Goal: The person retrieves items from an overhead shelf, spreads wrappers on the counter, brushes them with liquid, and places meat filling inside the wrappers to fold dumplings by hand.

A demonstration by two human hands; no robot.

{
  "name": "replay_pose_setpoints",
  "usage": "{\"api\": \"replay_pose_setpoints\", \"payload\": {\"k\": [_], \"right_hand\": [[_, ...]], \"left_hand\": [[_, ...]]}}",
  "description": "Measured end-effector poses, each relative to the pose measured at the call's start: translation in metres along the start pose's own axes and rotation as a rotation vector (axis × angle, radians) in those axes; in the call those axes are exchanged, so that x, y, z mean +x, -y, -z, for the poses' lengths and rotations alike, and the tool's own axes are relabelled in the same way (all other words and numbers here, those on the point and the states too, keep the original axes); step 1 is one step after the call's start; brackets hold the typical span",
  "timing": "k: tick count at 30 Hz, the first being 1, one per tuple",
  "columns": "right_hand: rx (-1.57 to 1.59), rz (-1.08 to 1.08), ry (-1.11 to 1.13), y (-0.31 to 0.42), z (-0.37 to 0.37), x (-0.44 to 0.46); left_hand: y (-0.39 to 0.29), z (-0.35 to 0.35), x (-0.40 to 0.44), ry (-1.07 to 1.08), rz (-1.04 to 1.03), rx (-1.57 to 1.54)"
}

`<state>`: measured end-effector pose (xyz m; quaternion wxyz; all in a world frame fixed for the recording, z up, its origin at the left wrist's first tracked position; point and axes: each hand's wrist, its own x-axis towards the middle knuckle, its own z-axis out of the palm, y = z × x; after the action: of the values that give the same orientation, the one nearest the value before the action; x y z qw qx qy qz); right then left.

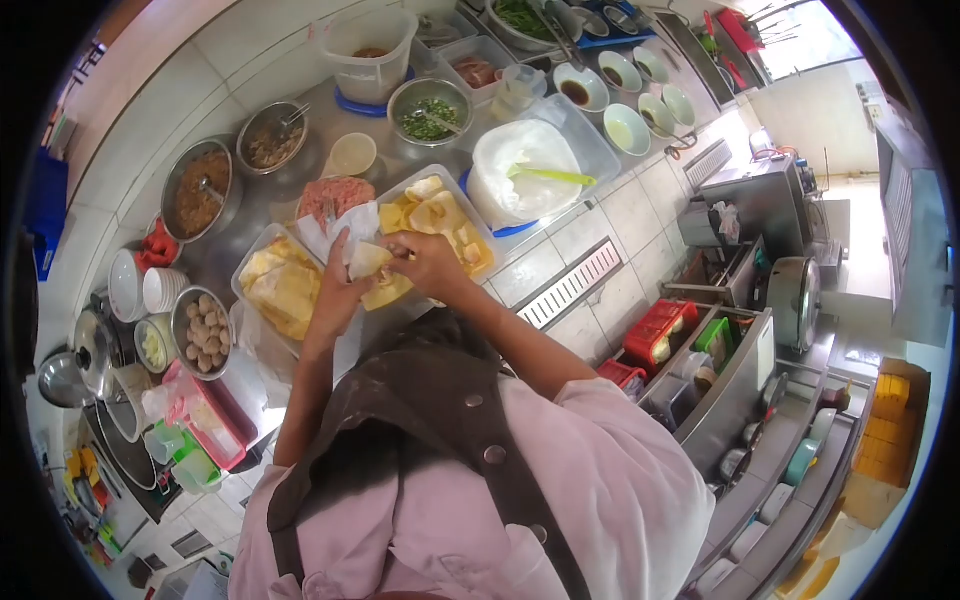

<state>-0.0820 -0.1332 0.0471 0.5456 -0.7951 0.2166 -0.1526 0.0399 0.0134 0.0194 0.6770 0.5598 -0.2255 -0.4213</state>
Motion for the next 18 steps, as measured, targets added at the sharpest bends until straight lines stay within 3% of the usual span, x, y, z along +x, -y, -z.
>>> {"api": "replay_pose_setpoints", "payload": {"k": [3,5,6,7,8,9,10,11,13,14,15,17,18], "right_hand": [[-0.164,-0.143,-0.005,-0.013,0.031,-0.013],[-0.285,-0.031,-0.004,-0.051,0.053,-0.004],[-0.431,0.173,0.045,-0.060,0.067,0.005],[-0.573,0.379,0.096,-0.070,0.076,0.013],[-0.569,0.375,0.099,-0.081,0.081,0.023],[-0.686,0.381,0.244,-0.091,0.083,0.033],[-0.800,0.395,0.395,-0.099,0.080,0.039],[-0.784,0.420,0.413,-0.109,0.075,0.041],[-0.991,0.411,0.406,-0.121,0.063,0.044],[-1.010,0.355,0.430,-0.078,0.061,0.042],[-0.992,0.404,0.464,-0.058,0.045,0.050],[-0.783,0.412,0.368,-0.026,0.011,0.057],[-0.557,0.397,0.465,0.010,-0.011,0.059]], "left_hand": [[0.029,-0.027,0.004,0.031,0.091,0.041],[0.038,-0.058,0.004,0.088,0.341,0.052],[0.026,-0.072,0.003,0.090,0.351,0.052],[-0.001,-0.084,0.003,0.204,0.581,0.089],[-0.014,-0.094,0.004,0.316,0.808,0.125],[-0.008,-0.099,0.009,0.310,0.812,0.125],[0.004,-0.100,0.016,0.441,0.673,0.371],[0.011,-0.098,0.022,0.546,0.527,0.614],[0.022,-0.100,0.029,0.542,0.121,0.962],[0.032,-0.097,0.027,0.481,0.146,0.966],[0.045,-0.094,0.027,0.556,0.082,0.868],[0.038,-0.080,0.018,0.597,0.022,0.765],[0.013,-0.073,0.009,0.704,0.108,0.740]]}}
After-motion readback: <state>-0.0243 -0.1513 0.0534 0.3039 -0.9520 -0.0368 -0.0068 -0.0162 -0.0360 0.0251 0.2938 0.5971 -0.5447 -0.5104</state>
